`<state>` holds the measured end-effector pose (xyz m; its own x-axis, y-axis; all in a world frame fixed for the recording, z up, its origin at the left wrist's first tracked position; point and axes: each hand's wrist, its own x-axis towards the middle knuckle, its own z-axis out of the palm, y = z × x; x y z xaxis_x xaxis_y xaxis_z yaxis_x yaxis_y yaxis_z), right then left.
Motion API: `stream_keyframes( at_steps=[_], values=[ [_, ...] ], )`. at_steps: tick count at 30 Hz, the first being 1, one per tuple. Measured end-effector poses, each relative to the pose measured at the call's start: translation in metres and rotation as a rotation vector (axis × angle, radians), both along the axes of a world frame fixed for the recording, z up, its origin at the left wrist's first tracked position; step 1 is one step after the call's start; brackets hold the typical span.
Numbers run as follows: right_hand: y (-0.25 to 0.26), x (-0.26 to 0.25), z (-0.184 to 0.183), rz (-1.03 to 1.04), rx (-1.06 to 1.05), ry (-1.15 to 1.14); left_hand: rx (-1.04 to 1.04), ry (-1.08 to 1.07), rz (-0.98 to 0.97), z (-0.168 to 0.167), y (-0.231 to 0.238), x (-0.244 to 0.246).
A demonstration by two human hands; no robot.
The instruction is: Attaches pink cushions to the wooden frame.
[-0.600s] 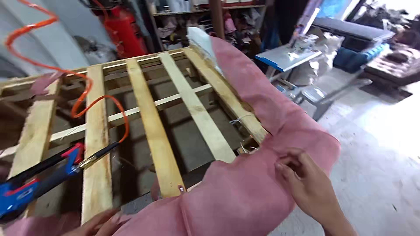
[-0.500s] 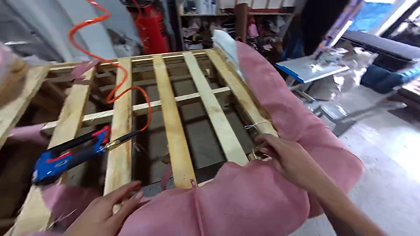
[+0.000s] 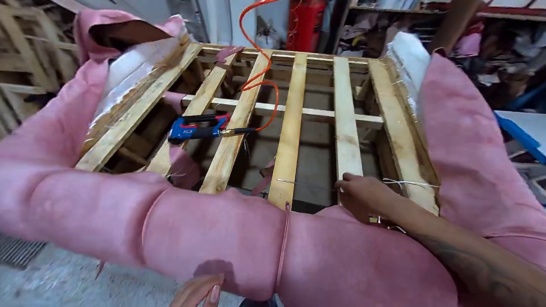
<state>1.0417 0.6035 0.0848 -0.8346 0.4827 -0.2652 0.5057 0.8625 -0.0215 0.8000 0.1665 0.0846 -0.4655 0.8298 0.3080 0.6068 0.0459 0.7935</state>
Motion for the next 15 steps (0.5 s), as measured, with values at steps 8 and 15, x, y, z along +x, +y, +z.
stream_keyframes(
  at_steps=[8, 15],
  values=[
    [-0.023, -0.027, 0.014, 0.202, 0.009, 0.223, -0.002, 0.167, 0.094, 0.056, -0.015, -0.035],
    [-0.072, -0.155, 0.072, 0.322, -0.285, 0.338, -0.558, 0.432, -0.29, 0.094, 0.144, -0.178]
  ],
)
